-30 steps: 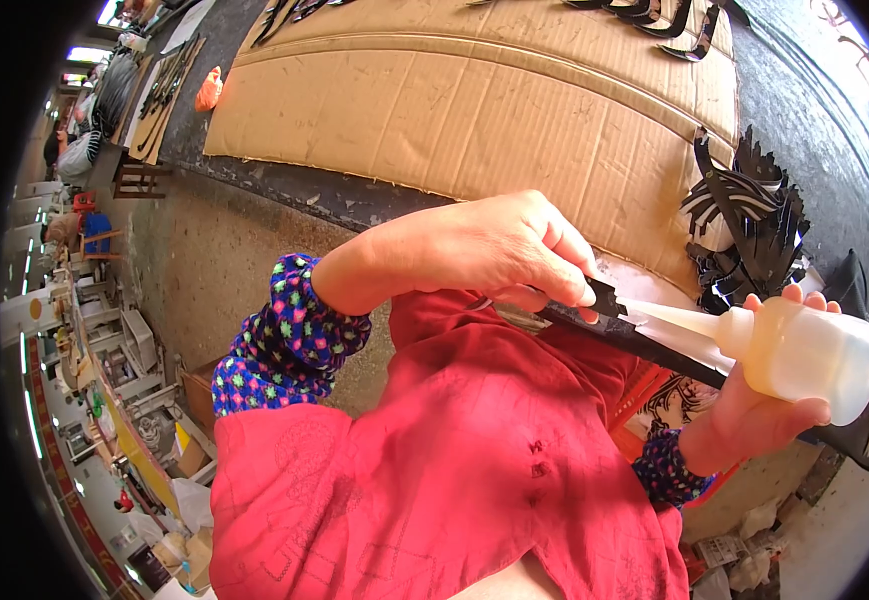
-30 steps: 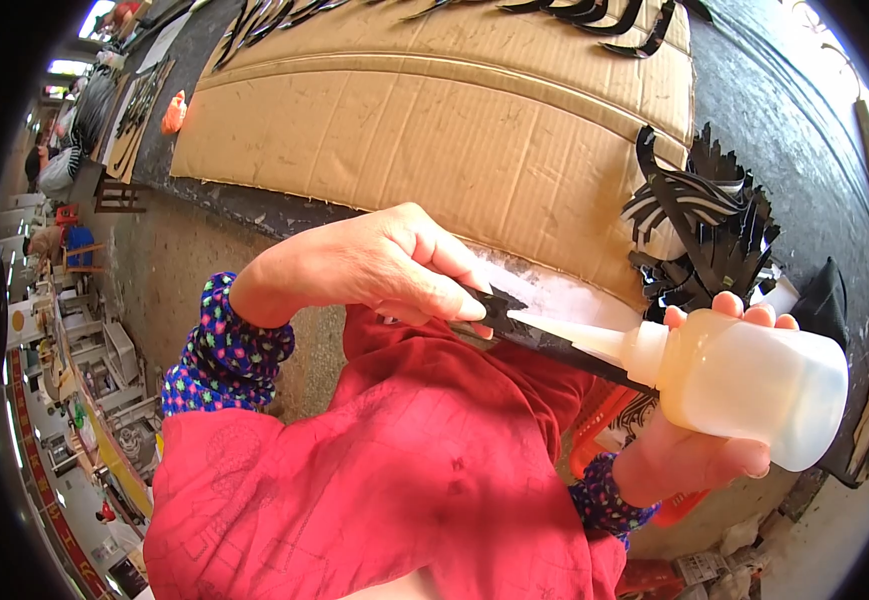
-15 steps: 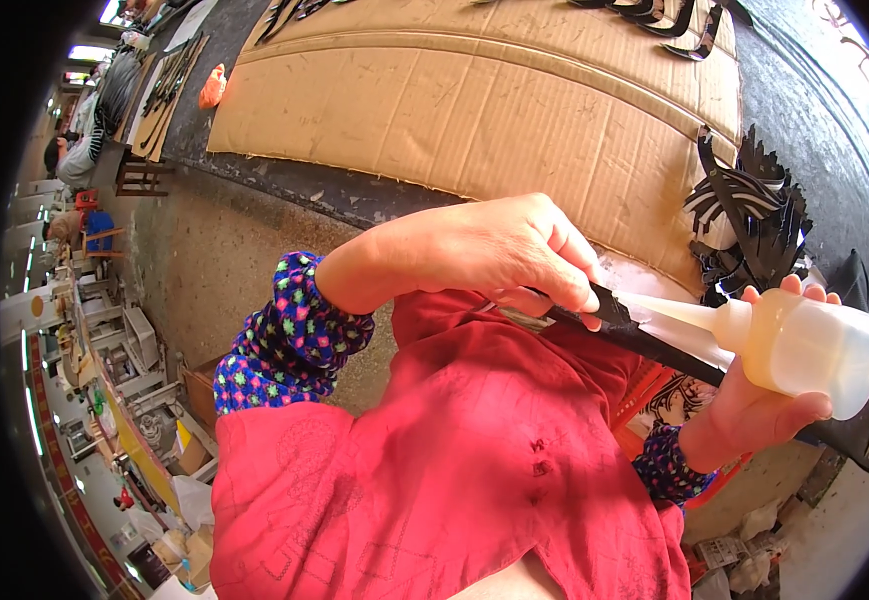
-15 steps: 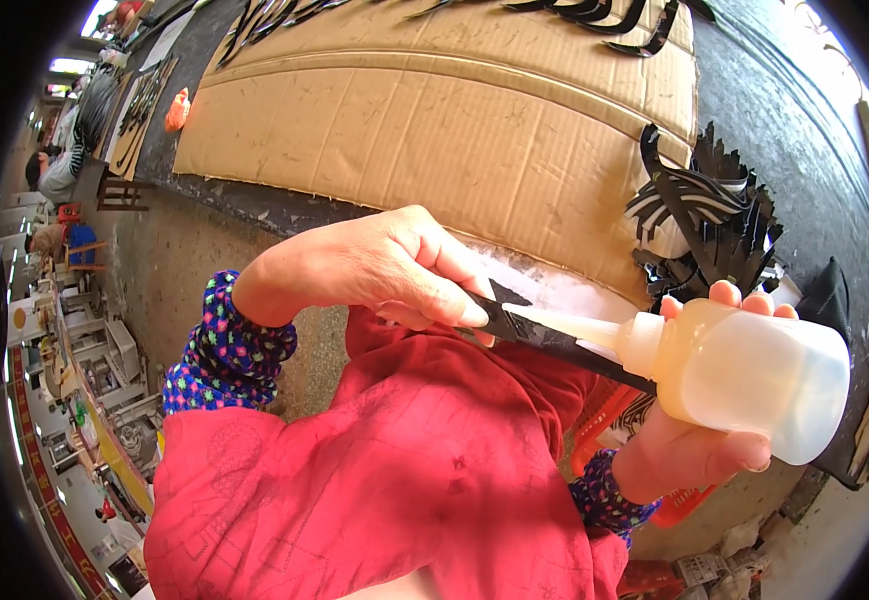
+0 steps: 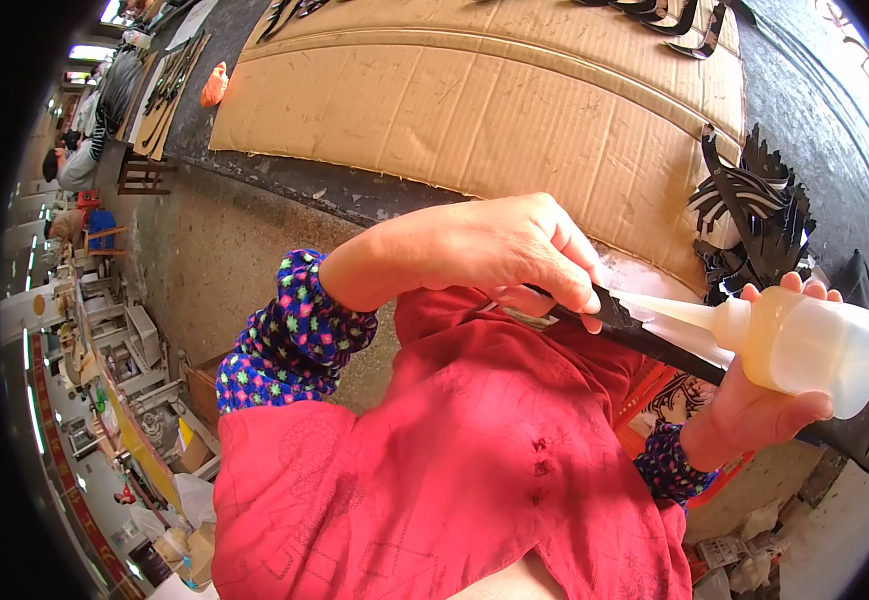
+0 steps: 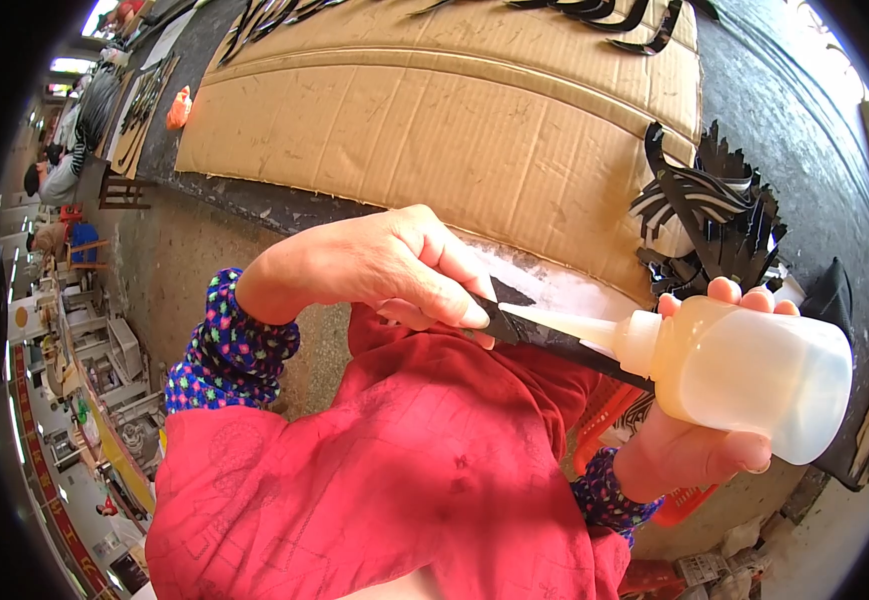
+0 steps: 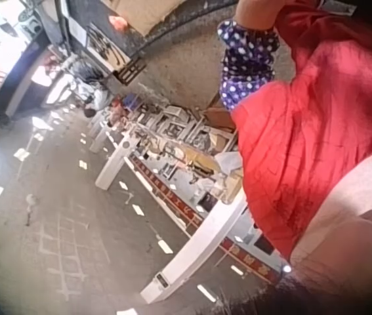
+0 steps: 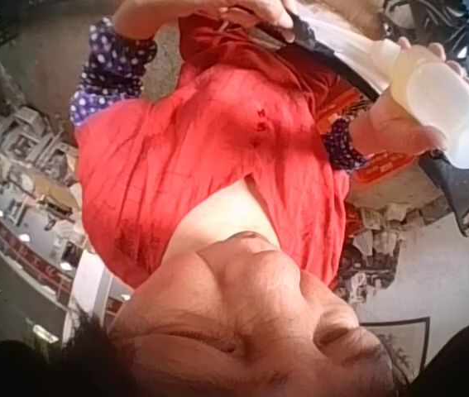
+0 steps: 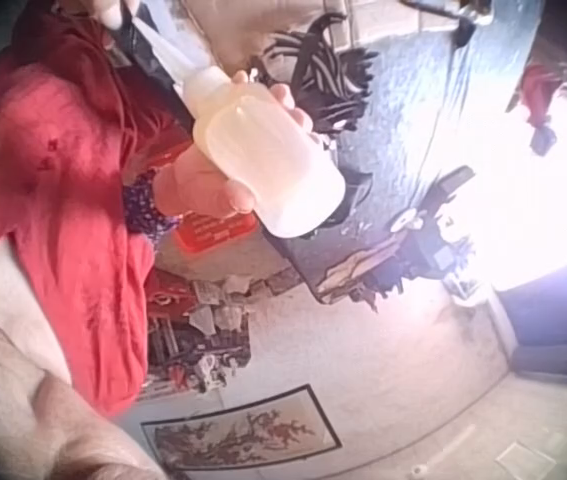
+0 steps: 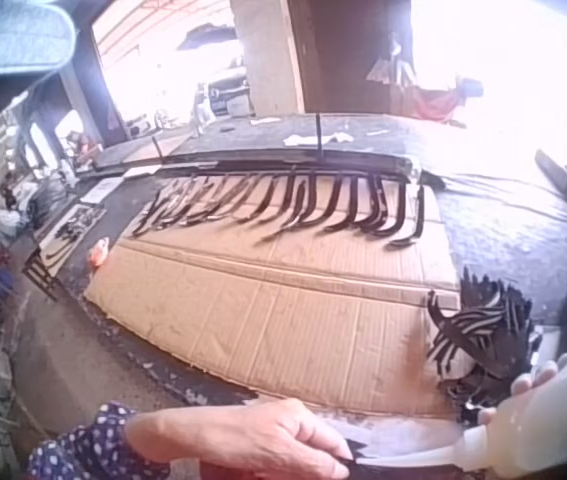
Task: Applying liquid adhesive from a squeeze bottle onto black curved shoe strap components at a workbench.
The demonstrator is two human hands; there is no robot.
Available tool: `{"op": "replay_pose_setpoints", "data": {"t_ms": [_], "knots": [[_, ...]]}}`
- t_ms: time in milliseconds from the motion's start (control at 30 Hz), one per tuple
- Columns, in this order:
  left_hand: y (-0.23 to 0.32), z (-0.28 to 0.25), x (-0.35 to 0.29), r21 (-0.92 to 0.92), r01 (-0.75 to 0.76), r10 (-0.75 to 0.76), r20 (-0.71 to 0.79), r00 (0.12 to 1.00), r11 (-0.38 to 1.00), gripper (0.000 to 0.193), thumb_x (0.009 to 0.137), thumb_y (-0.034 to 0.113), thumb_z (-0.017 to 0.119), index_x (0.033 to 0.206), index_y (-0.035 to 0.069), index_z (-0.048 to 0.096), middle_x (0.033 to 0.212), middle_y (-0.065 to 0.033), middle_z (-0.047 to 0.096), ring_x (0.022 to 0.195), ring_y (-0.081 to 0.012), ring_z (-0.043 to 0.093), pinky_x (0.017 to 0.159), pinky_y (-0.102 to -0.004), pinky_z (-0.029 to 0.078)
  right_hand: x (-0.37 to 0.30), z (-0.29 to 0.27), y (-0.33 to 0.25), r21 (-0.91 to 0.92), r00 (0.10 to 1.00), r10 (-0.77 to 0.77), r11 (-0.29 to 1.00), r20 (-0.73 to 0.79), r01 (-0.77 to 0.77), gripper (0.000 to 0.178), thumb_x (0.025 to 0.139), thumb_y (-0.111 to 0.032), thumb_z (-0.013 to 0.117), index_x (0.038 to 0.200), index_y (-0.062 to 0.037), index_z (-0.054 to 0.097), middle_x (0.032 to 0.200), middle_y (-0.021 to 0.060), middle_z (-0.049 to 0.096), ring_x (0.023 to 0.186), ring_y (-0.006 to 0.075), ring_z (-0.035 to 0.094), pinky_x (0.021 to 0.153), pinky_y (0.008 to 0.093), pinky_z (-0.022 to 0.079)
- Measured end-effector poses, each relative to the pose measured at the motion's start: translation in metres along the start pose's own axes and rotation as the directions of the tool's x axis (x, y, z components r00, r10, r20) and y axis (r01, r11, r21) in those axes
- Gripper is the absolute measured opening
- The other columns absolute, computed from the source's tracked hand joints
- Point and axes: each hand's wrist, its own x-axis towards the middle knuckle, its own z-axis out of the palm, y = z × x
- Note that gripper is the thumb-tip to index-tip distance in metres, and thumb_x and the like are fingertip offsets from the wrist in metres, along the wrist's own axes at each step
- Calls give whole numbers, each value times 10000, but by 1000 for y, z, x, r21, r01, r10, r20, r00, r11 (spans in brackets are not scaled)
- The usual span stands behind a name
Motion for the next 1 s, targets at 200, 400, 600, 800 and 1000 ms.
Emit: {"op": "replay_pose_setpoints", "data": {"t_ms": [200,400,600,800,1000], "knots": [[0,-1,-1,16,0,0,4,1000,1000,169,790,147,584,868,3,626,554,65,440,465,-1,315,408,-171,226,0,3,0,-25,1000,4,1000,1,-4,955,536,-532,736,1205,-21,284,1140,127,393,1080,319,408,796,498,451],[1,0,-2,24,4,-3,-27,1000,1000,176,787,147,585,876,1,627,551,67,436,460,1,312,404,-173,224,0,3,0,-30,1000,11,999,-8,-11,962,529,-541,735,1201,-21,284,1129,124,392,1073,315,411,802,497,451],[1,-3,-1,-21,-9,9,3,1000,1000,188,785,146,585,885,-9,621,543,67,426,447,2,303,397,-173,217,0,1,1,-34,1000,14,999,-9,-14,956,530,-538,735,1200,-23,287,1124,119,391,1070,309,408,796,486,451],[1,-3,-1,-10,-26,26,-9,1000,1000,203,777,152,588,881,-20,620,542,61,432,432,2,291,385,-178,207,0,-2,1,-27,1000,21,999,0,-21,949,530,-534,735,1198,-25,293,1122,115,389,1070,307,406,797,489,443],[0,-5,-1,0,-24,24,-23,999,1000,211,771,153,592,885,-21,622,533,54,439,426,-2,293,385,-176,205,-2,-4,1,-20,999,29,999,-15,-29,954,527,-533,737,1200,-26,291,1119,113,387,1069,308,406,794,488,438]]}}
